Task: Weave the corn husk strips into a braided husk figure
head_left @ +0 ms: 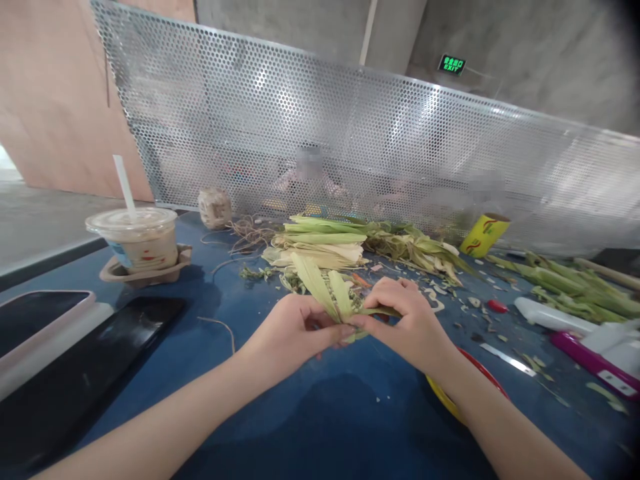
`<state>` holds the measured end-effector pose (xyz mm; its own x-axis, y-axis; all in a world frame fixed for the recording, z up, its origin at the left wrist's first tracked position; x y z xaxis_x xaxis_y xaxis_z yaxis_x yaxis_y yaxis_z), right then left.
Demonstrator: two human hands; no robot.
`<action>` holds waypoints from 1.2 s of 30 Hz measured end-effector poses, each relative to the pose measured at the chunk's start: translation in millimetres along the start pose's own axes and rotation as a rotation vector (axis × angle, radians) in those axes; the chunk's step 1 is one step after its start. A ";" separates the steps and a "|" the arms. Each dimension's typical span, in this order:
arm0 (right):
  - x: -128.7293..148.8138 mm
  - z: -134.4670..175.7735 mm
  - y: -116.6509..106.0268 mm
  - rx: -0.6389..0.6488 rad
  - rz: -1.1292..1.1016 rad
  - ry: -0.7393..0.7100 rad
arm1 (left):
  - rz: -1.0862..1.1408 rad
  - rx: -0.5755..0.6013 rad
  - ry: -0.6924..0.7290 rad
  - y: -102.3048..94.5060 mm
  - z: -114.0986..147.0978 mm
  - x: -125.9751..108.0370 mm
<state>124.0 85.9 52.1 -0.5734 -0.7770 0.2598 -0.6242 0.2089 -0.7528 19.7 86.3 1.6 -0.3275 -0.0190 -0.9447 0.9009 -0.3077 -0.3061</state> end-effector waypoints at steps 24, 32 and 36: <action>44.9 8.7 -14.5 -0.134 -0.095 -0.516 | 0.326 0.119 -0.257 9.2 -3.9 25.6; 35.0 3.4 -4.3 -0.127 -0.333 -0.360 | 0.216 0.158 -0.207 15.7 -4.5 23.4; 22.1 3.4 -2.3 -0.190 -0.327 -0.199 | 0.098 0.177 -0.107 18.1 -4.3 12.7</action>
<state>114.6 66.2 57.5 -0.2269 -0.9162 0.3303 -0.8536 0.0238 -0.5203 33.0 84.6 -16.5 -0.2781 -0.1550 -0.9480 0.8690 -0.4611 -0.1795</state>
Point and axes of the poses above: each hand's wrist, its own z-axis away from the middle knuckle, its own y-axis out of the palm, x = y × z, the point moved 10 cm from there along -z, towards the middle knuckle, and after that the axes turned 10 degrees about -y, right-handed, at the moved point
